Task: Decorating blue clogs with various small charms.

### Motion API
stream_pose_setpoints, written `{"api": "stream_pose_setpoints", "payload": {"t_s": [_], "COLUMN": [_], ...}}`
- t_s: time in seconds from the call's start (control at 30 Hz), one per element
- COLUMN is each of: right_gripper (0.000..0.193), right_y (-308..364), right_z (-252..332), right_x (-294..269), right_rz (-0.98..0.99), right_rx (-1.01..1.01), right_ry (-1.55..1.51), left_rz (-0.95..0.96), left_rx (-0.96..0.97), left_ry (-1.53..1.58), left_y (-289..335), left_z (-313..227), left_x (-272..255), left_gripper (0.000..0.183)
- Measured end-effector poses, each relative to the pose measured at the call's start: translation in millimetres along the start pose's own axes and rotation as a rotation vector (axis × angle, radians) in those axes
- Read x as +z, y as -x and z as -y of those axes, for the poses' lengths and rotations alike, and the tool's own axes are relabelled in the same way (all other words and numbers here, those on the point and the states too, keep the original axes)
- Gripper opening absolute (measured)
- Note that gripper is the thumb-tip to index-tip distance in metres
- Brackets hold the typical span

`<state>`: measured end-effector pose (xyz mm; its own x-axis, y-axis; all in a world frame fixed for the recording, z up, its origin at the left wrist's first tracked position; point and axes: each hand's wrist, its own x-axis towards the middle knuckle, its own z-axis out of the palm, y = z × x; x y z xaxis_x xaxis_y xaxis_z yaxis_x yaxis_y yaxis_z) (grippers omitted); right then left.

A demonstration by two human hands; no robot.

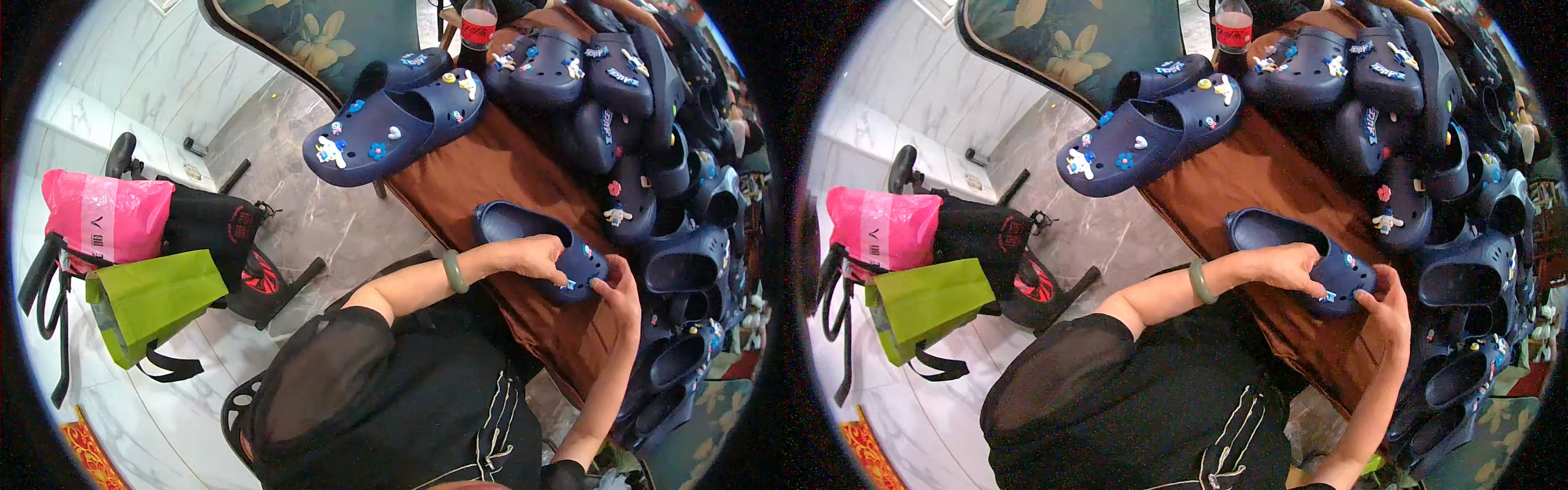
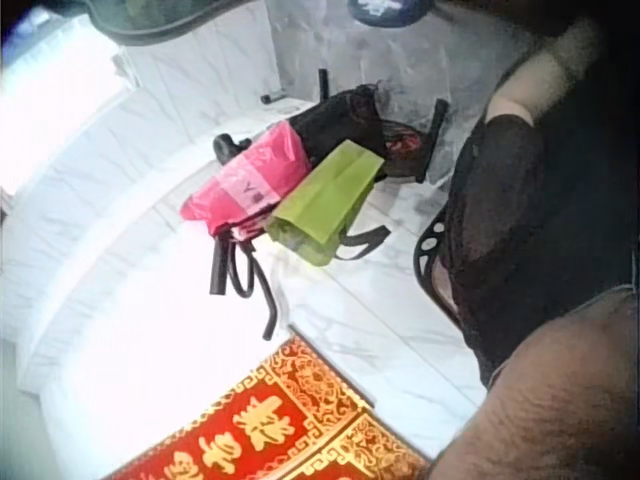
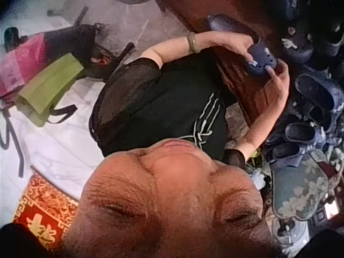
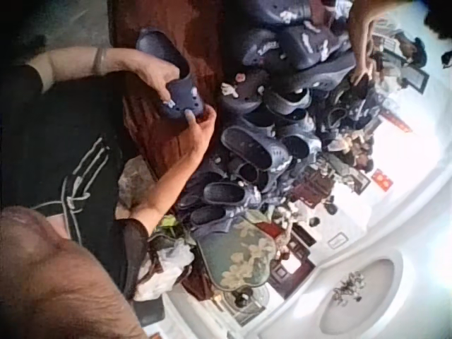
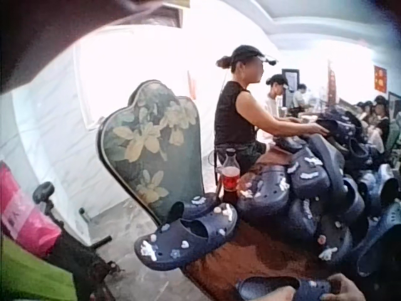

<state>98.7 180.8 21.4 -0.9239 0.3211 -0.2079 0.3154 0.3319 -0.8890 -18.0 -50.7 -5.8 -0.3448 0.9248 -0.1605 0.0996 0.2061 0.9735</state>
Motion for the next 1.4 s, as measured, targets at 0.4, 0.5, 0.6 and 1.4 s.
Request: {"api": "stream_pose_setpoints", "payload": {"t_s": [0.4,0.5,0.6,1.4], "right_gripper": [0.058,0.065,0.076,0.073], "right_y": [-9,2,14,66], "right_z": [5,15,13,118], "right_x": [7,3,-5,135], "right_rz": [0.082,0.141,0.185,0.157], "right_rx": [0.05,0.05,0.093,-0.165], "right_ry": [-0.005,-0.088,-0.052,-0.757], "left_rz": [0.129,0.004,0.042,-1.261], "left_rx": [-0.016,0.08,0.08,0.538], "left_ry": [0.103,0.222,0.166,-0.258], "left_y": [-6,-13,-7,165], "left_z": [-20,6,-5,-22], "left_x": [-14,-3,0,-21], "left_gripper": [0.031,0.024,0.026,0.128]}}
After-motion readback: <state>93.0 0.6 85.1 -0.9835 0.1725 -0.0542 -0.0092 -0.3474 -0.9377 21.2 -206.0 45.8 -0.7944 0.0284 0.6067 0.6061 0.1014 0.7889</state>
